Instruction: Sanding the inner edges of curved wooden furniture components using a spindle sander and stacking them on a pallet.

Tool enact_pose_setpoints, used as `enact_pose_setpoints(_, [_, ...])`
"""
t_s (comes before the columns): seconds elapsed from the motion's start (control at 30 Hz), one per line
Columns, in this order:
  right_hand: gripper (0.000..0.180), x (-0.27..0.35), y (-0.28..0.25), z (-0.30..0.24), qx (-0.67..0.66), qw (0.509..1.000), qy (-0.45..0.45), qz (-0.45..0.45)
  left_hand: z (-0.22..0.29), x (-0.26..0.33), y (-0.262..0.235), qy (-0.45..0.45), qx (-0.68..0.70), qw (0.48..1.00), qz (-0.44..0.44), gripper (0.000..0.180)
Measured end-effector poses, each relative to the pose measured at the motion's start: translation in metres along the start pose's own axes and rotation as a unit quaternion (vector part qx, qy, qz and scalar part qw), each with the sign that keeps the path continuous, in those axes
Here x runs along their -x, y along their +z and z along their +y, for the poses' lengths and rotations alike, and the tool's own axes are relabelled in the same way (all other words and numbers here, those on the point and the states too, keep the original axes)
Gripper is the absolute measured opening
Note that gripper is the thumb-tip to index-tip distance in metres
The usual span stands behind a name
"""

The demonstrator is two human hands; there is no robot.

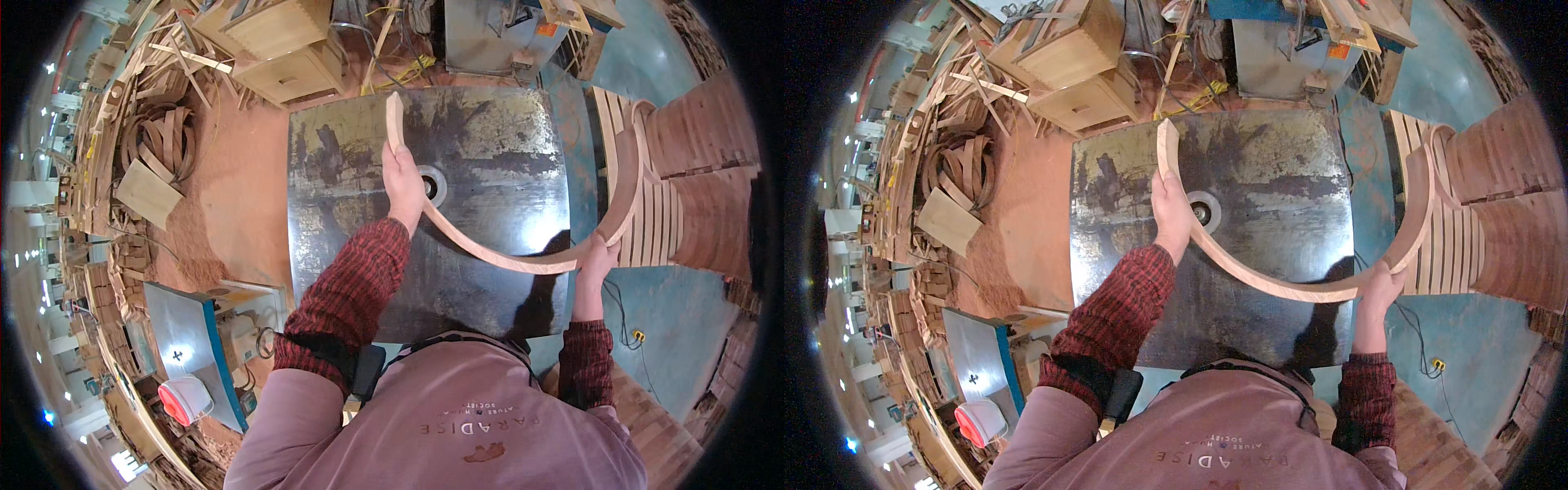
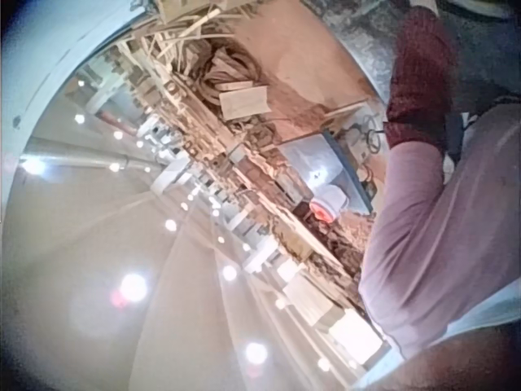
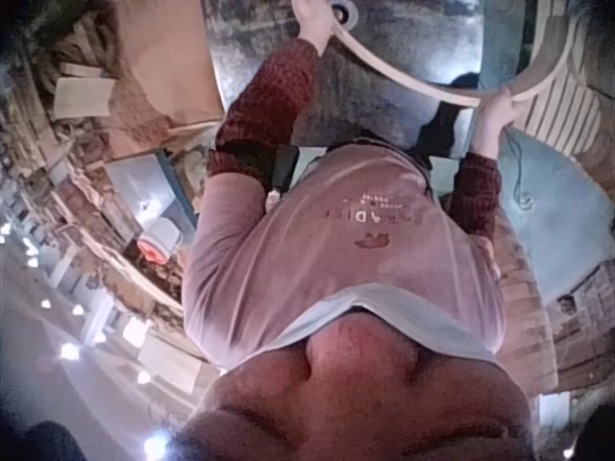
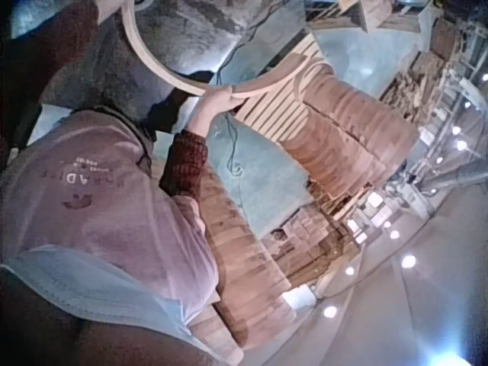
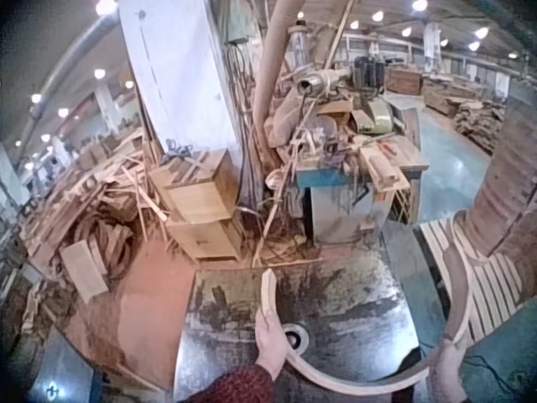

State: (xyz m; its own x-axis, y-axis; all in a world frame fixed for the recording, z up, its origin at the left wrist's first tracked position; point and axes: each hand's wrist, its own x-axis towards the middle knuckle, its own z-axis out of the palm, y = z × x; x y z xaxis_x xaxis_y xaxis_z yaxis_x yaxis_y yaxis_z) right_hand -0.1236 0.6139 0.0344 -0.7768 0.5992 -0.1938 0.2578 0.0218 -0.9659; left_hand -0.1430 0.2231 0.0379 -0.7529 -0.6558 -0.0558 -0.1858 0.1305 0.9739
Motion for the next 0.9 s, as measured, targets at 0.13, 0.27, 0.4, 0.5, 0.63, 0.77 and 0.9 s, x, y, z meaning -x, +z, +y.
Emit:
enact_pose_setpoints(0.13, [0.046,-0.003,0.031,-0.005,0.007,0.999,-0.037,0.002,-0.007,-0.028,-0.001,0.031,-0.017,0.999,0.036,0.036])
enact_pose_setpoints(0.27, [0.050,-0.016,0.063,-0.002,0.057,0.997,-0.058,0.011,-0.022,-0.059,-0.004,0.030,0.032,0.998,0.041,0.033])
enact_pose_setpoints(0.4, [0.053,-0.025,0.107,0.001,0.067,0.993,-0.095,0.036,-0.035,-0.096,-0.019,0.017,0.021,0.998,0.059,0.028])
enact_pose_setpoints(0.5, [0.057,-0.017,0.139,-0.011,0.030,0.992,-0.116,0.027,-0.064,-0.126,-0.038,0.049,0.001,0.996,0.079,0.027])
enact_pose_setpoints(0.63, [0.065,-0.016,0.165,-0.006,0.057,0.994,-0.092,0.027,-0.064,-0.140,-0.058,0.017,-0.003,0.998,0.066,0.036])
enact_pose_setpoints(0.77, [0.068,0.000,0.185,-0.027,0.037,0.997,-0.062,-0.010,-0.055,-0.144,-0.072,-0.016,0.039,0.996,0.073,0.043])
enact_pose_setpoints(0.9, [0.067,-0.002,0.198,-0.023,0.072,0.995,-0.071,0.008,-0.029,-0.137,-0.080,-0.046,0.014,0.997,0.061,0.047])
